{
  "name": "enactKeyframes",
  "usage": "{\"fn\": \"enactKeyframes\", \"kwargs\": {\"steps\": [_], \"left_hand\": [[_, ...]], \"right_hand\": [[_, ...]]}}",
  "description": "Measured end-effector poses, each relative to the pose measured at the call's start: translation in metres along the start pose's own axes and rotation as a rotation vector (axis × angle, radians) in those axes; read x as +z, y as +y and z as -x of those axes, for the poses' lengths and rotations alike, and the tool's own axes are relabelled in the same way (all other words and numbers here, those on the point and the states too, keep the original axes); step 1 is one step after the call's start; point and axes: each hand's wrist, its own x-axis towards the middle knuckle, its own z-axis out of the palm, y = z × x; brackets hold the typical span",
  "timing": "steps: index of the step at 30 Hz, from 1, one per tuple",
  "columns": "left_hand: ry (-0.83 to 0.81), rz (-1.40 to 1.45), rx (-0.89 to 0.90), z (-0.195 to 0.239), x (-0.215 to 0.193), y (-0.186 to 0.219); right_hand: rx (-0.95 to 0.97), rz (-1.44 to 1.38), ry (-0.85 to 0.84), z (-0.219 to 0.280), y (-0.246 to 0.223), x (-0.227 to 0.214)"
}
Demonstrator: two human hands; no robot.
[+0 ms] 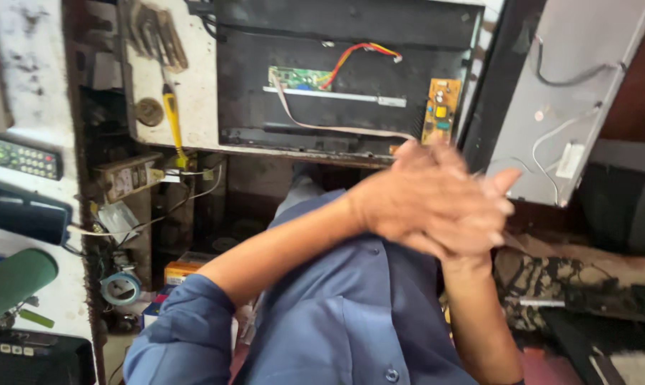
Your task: The person handles a disassembled flat-screen monitor, connecting and disconnecting ribbon cables and wires to the internal circuit boards. They reposition the screen panel and adjust the wiring multiple times on a cluttered workbench.
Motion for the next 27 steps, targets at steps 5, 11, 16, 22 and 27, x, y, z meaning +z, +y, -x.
{"fn": "enactKeyframes", "kwargs": {"steps": [5, 11, 16, 22, 27], "left_hand": [[0.253, -0.497, -0.437, 0.065, -0.016, -0.028], [0.376, -0.386, -0.707, 0.115, -0.033, -0.026], [0.473, -0.365, -0.75, 0.116, -0.027, -0.019], [0.481, -0.367, -0.752, 0.106, -0.025, -0.017], [0.487, -0.372, -0.751, 0.099, -0.026, -0.022]], "right_hand": [[-0.374, 0.088, 0.241, 0.019, -0.051, -0.056], [-0.738, 0.696, 0.668, 0.023, -0.079, -0.133], [-0.72, 0.937, 0.711, 0.011, -0.062, -0.148], [-0.673, 1.57, 0.514, -0.009, -0.056, -0.116], [-0.674, 1.804, 0.311, -0.033, -0.057, -0.09]]}}
